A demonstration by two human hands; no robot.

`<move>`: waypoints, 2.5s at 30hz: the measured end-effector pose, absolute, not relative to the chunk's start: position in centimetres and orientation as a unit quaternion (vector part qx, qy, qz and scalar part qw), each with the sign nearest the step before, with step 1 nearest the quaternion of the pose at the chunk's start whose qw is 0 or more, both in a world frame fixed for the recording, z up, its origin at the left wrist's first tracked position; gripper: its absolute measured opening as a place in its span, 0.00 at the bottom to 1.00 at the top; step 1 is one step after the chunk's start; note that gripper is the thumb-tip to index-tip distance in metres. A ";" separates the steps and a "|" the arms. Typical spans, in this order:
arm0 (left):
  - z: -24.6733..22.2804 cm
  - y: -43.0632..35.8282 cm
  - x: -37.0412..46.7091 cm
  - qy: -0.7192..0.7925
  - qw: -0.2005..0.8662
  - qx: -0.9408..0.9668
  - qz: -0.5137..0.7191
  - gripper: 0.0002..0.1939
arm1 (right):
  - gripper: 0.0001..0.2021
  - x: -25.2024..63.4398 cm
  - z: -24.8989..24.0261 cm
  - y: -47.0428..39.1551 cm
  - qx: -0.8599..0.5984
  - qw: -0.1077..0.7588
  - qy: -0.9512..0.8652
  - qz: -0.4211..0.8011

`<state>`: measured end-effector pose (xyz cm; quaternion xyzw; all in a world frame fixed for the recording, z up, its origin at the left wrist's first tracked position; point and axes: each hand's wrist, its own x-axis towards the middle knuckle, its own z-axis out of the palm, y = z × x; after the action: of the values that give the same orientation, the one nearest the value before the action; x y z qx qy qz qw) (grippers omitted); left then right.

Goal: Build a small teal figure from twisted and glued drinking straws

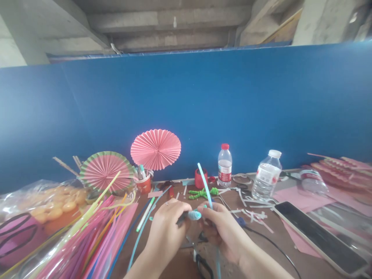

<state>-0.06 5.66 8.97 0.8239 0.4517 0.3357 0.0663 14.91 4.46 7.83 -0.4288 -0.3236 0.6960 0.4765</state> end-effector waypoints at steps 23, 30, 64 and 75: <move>9.2 5.8 -0.4 0.443 0.588 0.581 0.348 0.10 | 0.04 16.3 7.3 5.0 -0.367 0.495 -0.661 0.429; 8.4 5.8 0.1 0.415 0.677 0.499 0.346 0.08 | 0.07 16.8 7.7 4.9 -0.350 0.485 -0.725 0.342; 9.8 4.9 0.5 0.443 0.224 0.783 0.374 0.02 | 0.06 16.0 8.4 4.6 -0.467 0.482 -0.545 0.503; 9.2 5.1 0.1 0.430 0.109 0.822 0.357 0.07 | 0.05 15.9 8.5 4.5 -0.499 0.483 -0.560 0.452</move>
<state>0.07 5.15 9.19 0.8222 0.4296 0.3571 0.1089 15.93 4.50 8.51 -0.4989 -0.5599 0.4521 0.4829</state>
